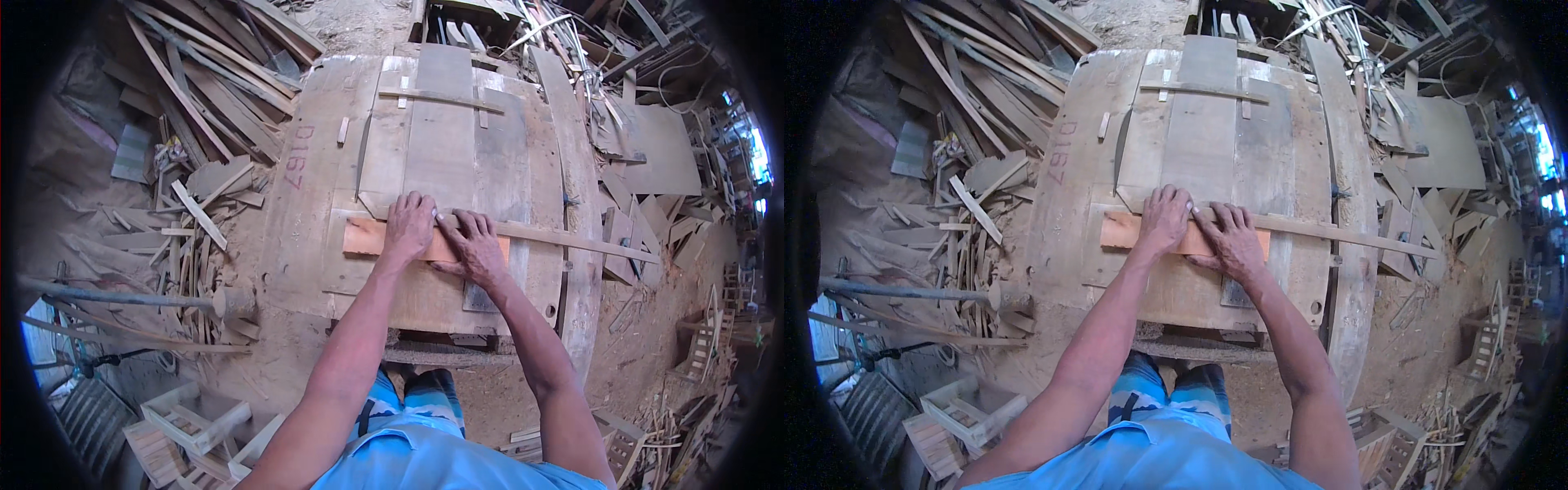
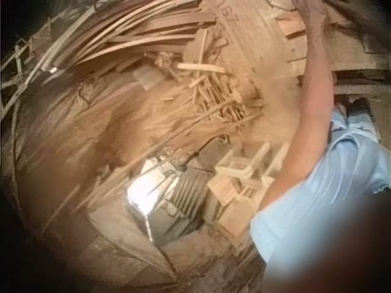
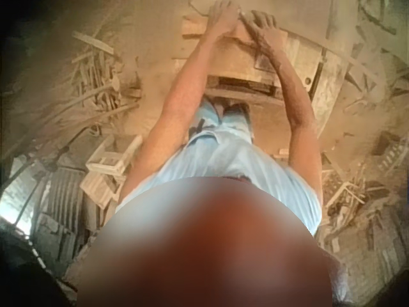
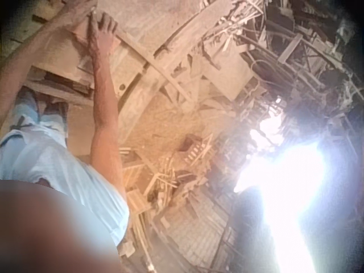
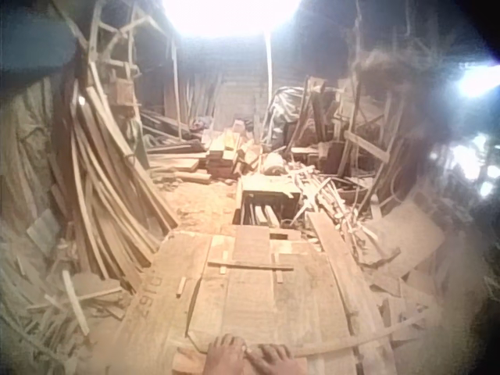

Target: The person cuts a piece of wood using a circular table saw.

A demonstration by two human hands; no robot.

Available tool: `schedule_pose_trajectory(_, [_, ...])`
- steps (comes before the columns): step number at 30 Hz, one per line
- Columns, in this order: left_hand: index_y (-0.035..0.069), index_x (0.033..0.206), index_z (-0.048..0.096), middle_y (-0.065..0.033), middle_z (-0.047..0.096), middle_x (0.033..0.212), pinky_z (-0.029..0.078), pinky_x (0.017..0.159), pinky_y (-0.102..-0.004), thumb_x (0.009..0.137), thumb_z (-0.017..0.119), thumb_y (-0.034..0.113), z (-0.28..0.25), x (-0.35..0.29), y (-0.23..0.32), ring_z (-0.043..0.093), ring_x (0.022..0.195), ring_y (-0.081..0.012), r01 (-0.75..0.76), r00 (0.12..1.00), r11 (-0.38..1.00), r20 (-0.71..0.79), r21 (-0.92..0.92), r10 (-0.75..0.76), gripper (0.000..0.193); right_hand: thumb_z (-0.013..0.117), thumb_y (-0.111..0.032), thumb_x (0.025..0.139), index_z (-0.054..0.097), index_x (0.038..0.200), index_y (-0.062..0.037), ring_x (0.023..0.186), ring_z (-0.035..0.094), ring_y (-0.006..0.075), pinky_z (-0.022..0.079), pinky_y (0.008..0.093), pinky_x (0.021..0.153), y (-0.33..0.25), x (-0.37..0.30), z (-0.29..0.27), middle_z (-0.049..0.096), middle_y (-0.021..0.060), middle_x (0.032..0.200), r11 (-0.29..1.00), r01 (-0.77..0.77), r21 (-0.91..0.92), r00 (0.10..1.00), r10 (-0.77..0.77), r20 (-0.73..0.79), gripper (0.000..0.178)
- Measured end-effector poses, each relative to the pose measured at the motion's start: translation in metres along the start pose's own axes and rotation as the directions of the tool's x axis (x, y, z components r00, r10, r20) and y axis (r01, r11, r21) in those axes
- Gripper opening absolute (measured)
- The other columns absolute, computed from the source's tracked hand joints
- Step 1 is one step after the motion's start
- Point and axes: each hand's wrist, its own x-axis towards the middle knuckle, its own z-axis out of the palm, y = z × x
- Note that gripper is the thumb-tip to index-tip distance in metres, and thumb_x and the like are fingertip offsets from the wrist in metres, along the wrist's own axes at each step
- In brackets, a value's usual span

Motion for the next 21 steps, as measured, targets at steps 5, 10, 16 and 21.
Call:
schedule_pose_trajectory(5, [0.009, 0.109, 0.062, -0.0150, 0.061, 0.111, 0.046, 0.095, -0.0506, 0.096, 0.061, 0.017, -0.003, 0.001, 0.003, 0.058, 0.109, -0.0361, -0.029, 0.999, 0.999, 0.014, -0.043, 0.029, 0.015, 0.074, -0.071, 0.079, 0.048, 0.159, -0.0193, 0.140, 0.043, 0.0373, 0.030, 0.0545, 0.121, -0.004, 0.000, -0.004, 0.049, 0.0179, 0.148, 0.999, 0.015, 0.051, 0.998, -0.011, -0.062, 0.098])
schedule_pose_trajectory(10, [0.007, 0.107, 0.061, -0.0155, 0.060, 0.109, 0.047, 0.096, -0.0492, 0.094, 0.061, 0.016, 0.000, -0.009, 0.011, 0.058, 0.108, -0.0353, -0.022, 1.000, 1.000, -0.020, 0.017, 0.022, 0.016, 0.073, -0.069, 0.081, 0.048, 0.159, -0.0195, 0.140, 0.044, 0.0373, 0.030, 0.0556, 0.121, -0.003, -0.001, -0.004, 0.049, 0.0184, 0.148, 1.000, 0.023, -0.001, 0.999, -0.023, -0.038, 0.096])
schedule_pose_trajectory(16, [0.006, 0.108, 0.060, -0.0154, 0.060, 0.111, 0.047, 0.099, -0.0497, 0.093, 0.061, 0.017, 0.002, -0.010, 0.006, 0.058, 0.111, -0.0358, -0.018, 1.000, 1.000, 0.008, 0.015, 0.018, 0.018, 0.074, -0.069, 0.081, 0.050, 0.158, -0.0192, 0.137, 0.045, 0.0366, 0.031, 0.0533, 0.119, -0.006, 0.001, -0.008, 0.049, 0.0179, 0.145, 0.999, 0.045, 0.026, 0.998, -0.044, -0.050, 0.095])
schedule_pose_trajectory(21, [0.004, 0.136, 0.056, -0.0225, 0.052, 0.144, 0.035, 0.121, -0.0503, 0.100, 0.058, 0.025, 0.002, -0.036, 0.007, 0.046, 0.141, -0.0391, -0.131, 0.980, 0.989, -0.139, 0.073, 0.140, 0.041, 0.073, -0.060, 0.087, 0.054, 0.154, -0.0201, 0.136, 0.047, 0.0369, 0.034, 0.0516, 0.118, -0.003, 0.002, -0.008, 0.052, 0.0153, 0.144, 0.996, 0.008, 0.084, 0.998, -0.003, -0.064, 0.081])
